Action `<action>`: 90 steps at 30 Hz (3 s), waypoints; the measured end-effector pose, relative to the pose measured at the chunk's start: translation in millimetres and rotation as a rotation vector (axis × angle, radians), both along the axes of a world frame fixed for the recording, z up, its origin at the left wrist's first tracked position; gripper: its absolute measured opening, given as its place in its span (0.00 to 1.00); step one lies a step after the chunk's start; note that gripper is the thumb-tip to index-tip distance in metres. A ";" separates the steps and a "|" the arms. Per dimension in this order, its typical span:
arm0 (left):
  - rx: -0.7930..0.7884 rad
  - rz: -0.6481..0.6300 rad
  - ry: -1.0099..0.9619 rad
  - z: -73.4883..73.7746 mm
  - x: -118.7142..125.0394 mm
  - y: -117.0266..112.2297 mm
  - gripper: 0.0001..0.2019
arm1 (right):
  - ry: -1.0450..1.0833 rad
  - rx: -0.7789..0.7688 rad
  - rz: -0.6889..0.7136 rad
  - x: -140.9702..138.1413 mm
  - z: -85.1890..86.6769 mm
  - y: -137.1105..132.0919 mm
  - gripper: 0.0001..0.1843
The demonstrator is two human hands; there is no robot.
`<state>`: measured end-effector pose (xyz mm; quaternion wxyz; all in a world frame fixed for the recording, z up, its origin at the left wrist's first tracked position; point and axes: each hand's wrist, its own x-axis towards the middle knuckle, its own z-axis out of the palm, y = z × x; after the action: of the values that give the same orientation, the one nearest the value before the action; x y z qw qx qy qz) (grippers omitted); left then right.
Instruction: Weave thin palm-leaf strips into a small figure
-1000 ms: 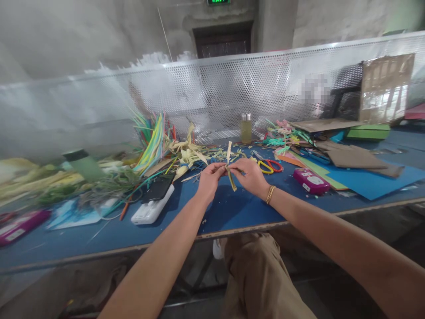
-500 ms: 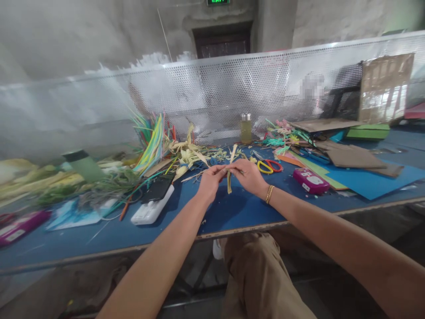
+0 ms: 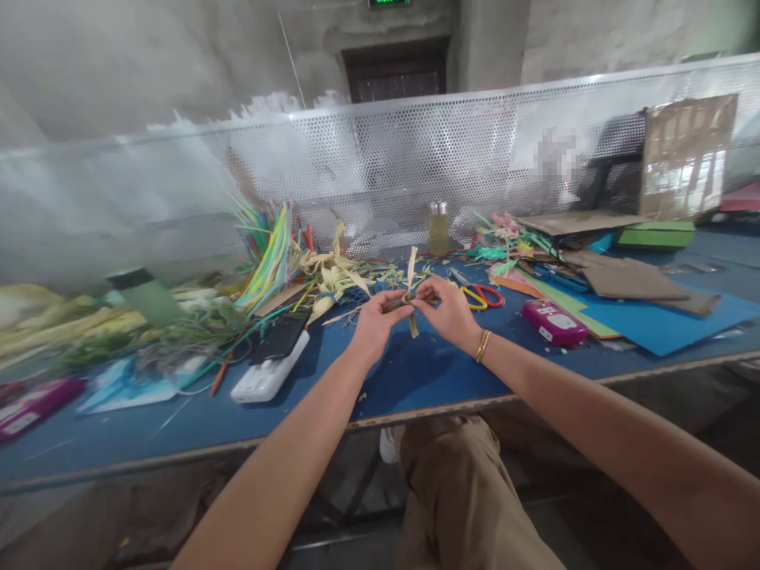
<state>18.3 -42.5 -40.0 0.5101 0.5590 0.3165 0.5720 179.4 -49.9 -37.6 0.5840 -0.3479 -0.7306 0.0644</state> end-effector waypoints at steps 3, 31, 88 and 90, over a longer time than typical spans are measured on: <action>0.023 0.029 0.039 1.0 -0.4 -1.1 0.18 | -0.016 0.013 -0.002 0.0 -0.8 -0.1 0.03; -0.226 0.037 -0.085 2.1 -4.8 2.8 0.16 | -0.373 0.260 -0.086 2.9 5.1 -5.5 0.05; -0.107 -0.112 0.142 13.0 -10.1 -7.9 0.16 | 0.543 -0.726 0.548 -5.4 -1.8 0.4 0.15; -0.119 -0.127 0.151 14.3 -11.0 -8.4 0.17 | 0.527 -0.729 0.572 -5.4 -2.6 0.8 0.15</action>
<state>7.3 -50.9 -25.7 0.5523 0.5880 0.3514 0.4752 173.9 -49.2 -40.2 0.5481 -0.2870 -0.5552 0.5559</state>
